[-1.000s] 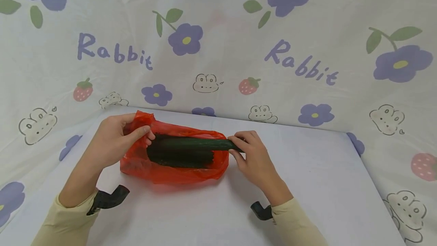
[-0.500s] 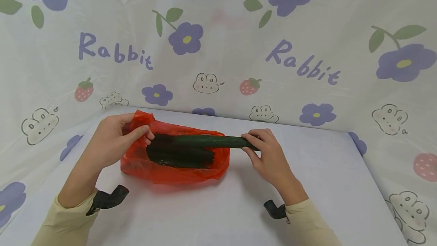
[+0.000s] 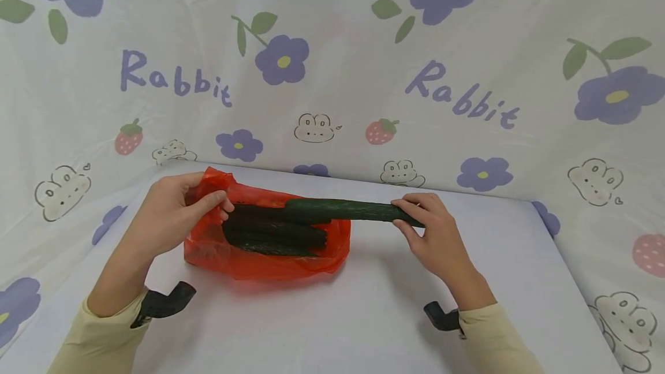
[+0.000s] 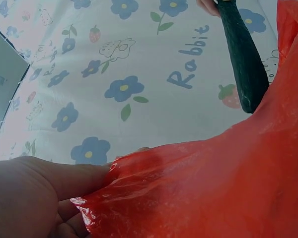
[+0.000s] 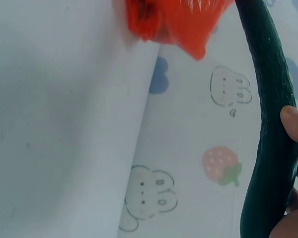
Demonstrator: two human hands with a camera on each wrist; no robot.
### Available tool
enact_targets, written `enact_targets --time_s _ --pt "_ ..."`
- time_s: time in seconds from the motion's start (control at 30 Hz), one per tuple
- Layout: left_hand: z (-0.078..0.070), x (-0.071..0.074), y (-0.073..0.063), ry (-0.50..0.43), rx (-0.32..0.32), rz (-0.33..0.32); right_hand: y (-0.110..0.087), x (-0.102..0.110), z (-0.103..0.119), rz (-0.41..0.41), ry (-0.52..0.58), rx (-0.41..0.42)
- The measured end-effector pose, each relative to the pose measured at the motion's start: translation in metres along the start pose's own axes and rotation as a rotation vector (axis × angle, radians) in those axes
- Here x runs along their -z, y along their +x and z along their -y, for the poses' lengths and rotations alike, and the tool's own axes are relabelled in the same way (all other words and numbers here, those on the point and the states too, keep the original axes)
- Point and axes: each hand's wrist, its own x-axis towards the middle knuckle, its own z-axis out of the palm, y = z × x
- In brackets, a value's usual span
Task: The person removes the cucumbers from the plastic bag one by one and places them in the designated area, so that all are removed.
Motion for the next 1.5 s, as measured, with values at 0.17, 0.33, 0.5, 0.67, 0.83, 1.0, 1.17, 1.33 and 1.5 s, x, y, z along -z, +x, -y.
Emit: enact_targets --time_s 0.17,0.33,0.5,0.67,0.83,1.0,1.17,1.33,1.5 --pt "0.001 0.0 0.0 0.008 -0.006 -0.001 -0.003 0.009 -0.01 -0.01 -0.01 0.006" --pt "0.001 -0.001 0.0 0.007 -0.006 -0.005 -0.005 0.019 -0.019 -0.002 -0.016 -0.02" --pt "0.001 -0.001 -0.001 0.013 -0.008 -0.011 -0.006 0.029 -0.027 -0.001 -0.023 -0.03" --pt "0.001 0.0 -0.001 0.012 -0.006 -0.008 -0.01 0.034 -0.033 -0.01 -0.031 -0.037" --pt "0.001 0.0 -0.002 0.008 -0.01 -0.005 -0.014 0.038 -0.04 -0.013 -0.037 -0.041" --pt "0.002 0.0 -0.002 0.008 -0.016 -0.007 -0.017 0.041 -0.048 -0.013 -0.045 -0.053" --pt "0.003 0.0 -0.002 0.012 -0.019 -0.008 -0.021 0.043 -0.059 -0.005 -0.052 -0.07" --pt "0.003 -0.001 -0.002 0.01 -0.02 -0.006 -0.024 0.047 -0.067 0.013 -0.067 -0.085" --pt "0.002 -0.001 -0.002 0.011 -0.021 -0.008 -0.028 0.05 -0.074 0.023 -0.077 -0.11"
